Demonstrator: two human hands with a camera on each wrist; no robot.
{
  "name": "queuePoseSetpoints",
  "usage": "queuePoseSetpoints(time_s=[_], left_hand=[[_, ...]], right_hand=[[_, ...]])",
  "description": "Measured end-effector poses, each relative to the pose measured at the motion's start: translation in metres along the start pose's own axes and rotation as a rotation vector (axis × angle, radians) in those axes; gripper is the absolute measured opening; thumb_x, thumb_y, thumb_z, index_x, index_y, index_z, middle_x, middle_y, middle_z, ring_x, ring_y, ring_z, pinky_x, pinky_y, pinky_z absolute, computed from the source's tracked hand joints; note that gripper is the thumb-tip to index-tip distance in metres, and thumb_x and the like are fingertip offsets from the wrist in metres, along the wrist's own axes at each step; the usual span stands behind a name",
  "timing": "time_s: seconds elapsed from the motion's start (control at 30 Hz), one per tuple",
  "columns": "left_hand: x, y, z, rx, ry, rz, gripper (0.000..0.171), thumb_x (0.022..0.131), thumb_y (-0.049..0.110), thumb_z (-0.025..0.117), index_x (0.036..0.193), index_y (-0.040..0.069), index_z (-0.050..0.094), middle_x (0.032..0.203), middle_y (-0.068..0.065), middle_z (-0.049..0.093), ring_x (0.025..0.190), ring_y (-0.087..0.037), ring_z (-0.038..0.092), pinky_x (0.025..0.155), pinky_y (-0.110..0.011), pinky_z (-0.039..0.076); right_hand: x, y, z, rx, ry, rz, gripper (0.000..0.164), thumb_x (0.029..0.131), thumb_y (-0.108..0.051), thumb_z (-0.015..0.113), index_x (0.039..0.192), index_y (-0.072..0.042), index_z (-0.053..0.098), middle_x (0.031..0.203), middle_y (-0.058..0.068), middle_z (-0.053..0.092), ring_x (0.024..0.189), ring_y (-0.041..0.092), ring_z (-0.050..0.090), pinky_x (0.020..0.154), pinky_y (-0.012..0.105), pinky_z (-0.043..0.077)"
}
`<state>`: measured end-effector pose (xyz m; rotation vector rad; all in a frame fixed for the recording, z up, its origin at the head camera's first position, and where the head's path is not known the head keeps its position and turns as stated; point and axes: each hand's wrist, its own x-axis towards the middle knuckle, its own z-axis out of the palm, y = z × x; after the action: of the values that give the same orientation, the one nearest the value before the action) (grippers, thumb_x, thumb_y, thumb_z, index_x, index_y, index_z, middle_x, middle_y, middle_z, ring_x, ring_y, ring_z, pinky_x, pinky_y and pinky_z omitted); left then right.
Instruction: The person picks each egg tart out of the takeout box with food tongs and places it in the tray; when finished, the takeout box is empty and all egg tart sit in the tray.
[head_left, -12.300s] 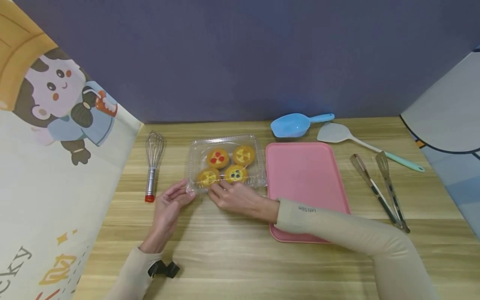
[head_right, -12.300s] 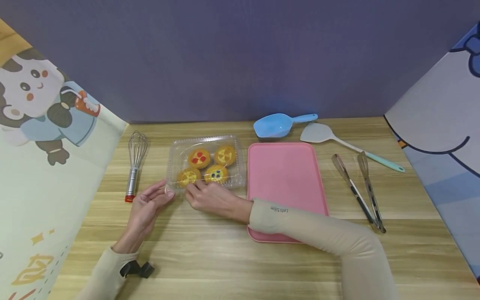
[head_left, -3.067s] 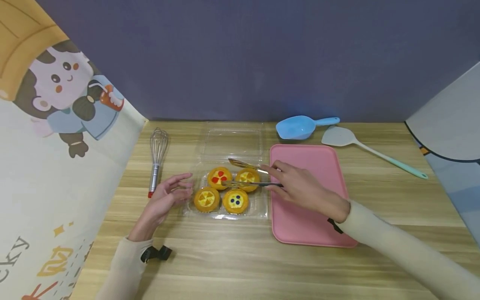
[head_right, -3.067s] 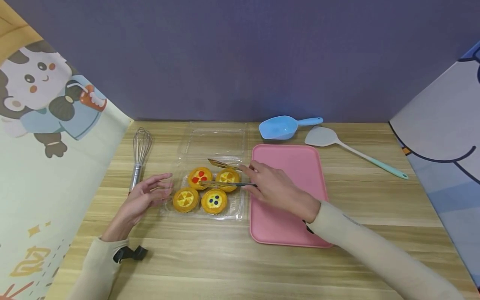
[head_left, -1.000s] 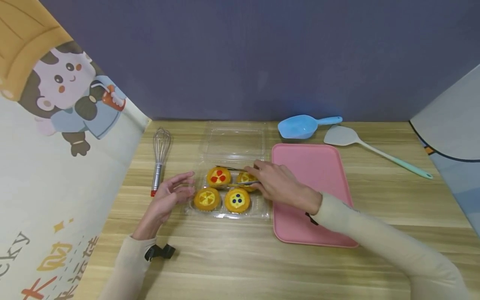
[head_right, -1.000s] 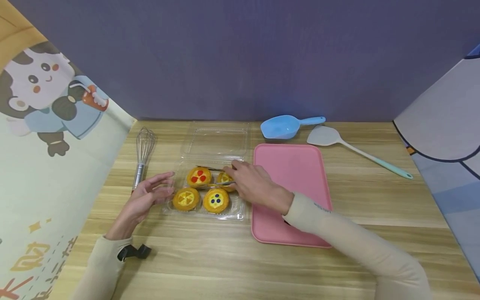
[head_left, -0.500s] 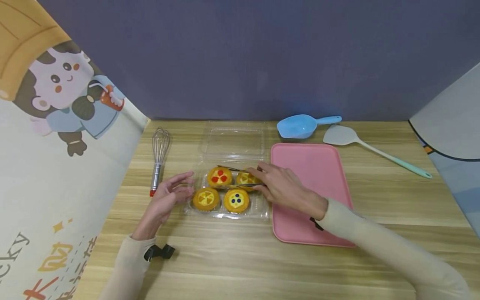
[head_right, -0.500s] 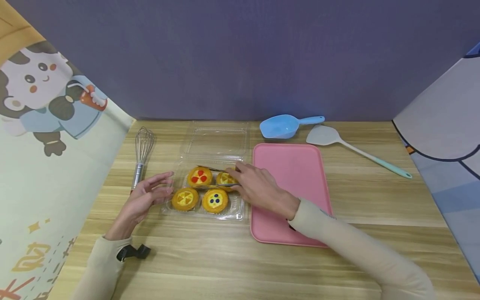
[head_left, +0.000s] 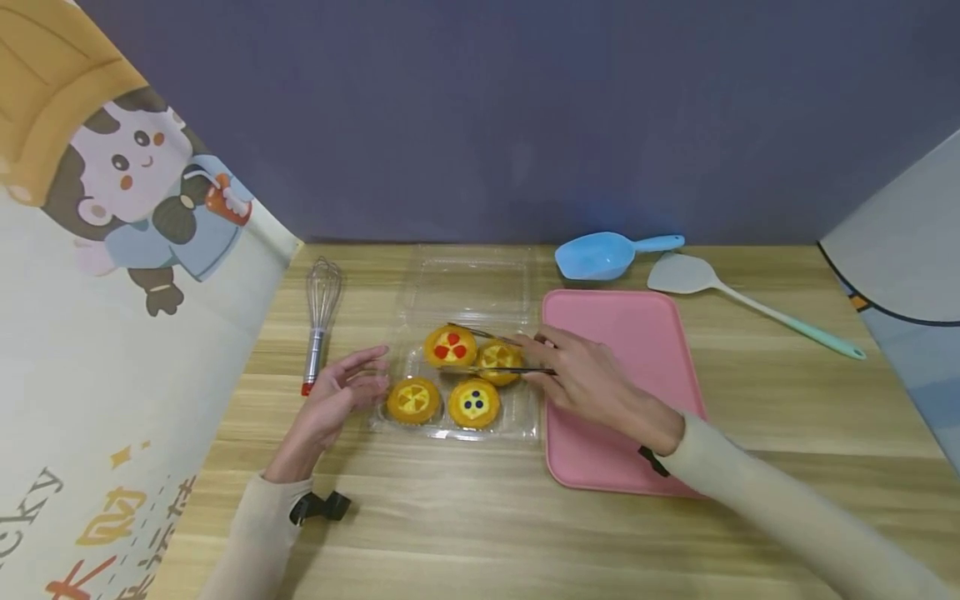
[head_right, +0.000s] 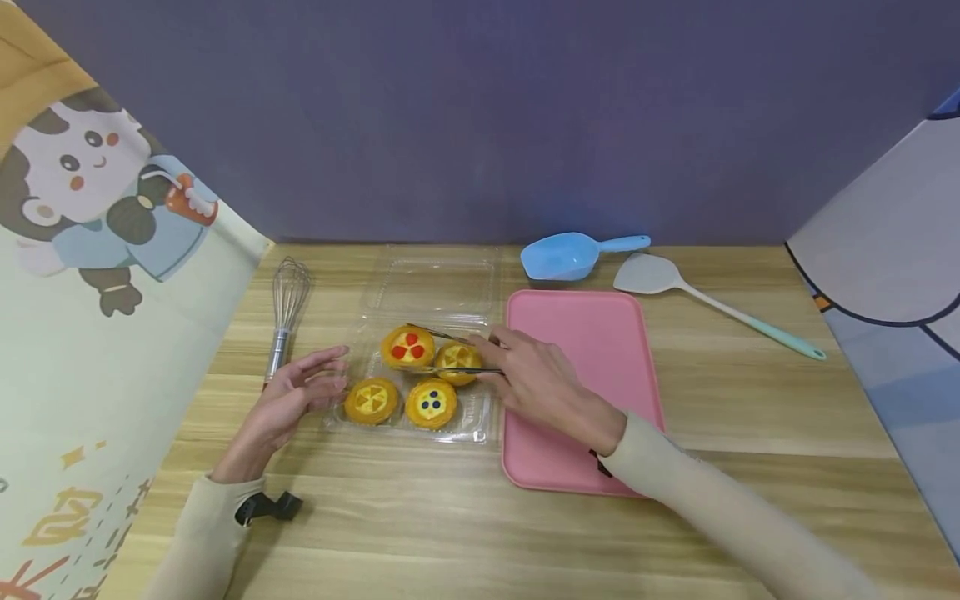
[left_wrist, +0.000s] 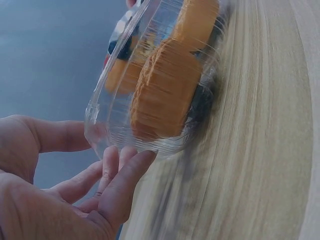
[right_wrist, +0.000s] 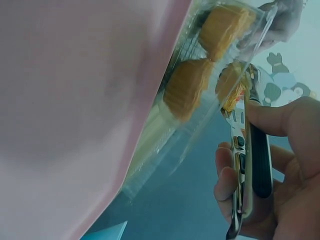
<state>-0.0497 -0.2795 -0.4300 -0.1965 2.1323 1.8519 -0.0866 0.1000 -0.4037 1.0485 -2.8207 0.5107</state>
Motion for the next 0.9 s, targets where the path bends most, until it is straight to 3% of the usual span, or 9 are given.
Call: queuePoseSetpoints(time_s=[0.3,0.6,0.9], left_hand=[[0.0,0.001,-0.001,0.015,0.009,-0.003,0.063,0.097,0.0,0.064,0.156,0.005,0.043,0.142,-0.02,0.056,0.109,-0.013,0.07,0.096,-0.025,0.063],[0.001,0.004,0.001,0.018,0.01,-0.007,0.063,0.097,-0.001,0.063,0.156,0.005,0.043,0.143,-0.022,0.054,0.11,-0.012,0.07,0.096,-0.025,0.063],[0.001,0.003,0.002,0.005,0.016,-0.025,0.063,0.097,-0.001,0.063,0.156,0.005,0.043,0.141,-0.017,0.057,0.108,-0.01,0.07,0.093,-0.025,0.064]], right_hand=[[-0.017,0.021,-0.017,-0.042,0.105,0.049,0.056,0.094,-0.031,0.078,0.146,-0.021,0.061,0.11,0.0,0.065,0.075,0.012,0.058,0.052,0.026,0.05],[-0.033,0.051,-0.035,-0.039,0.266,0.034,0.053,0.089,-0.02,0.082,0.139,-0.009,0.067,0.101,0.007,0.067,0.065,0.013,0.049,0.049,0.023,0.038],[-0.059,0.082,-0.045,-0.124,0.197,0.159,0.052,0.092,-0.022,0.079,0.141,-0.012,0.065,0.108,0.008,0.064,0.056,0.011,0.042,0.04,0.022,0.031]])
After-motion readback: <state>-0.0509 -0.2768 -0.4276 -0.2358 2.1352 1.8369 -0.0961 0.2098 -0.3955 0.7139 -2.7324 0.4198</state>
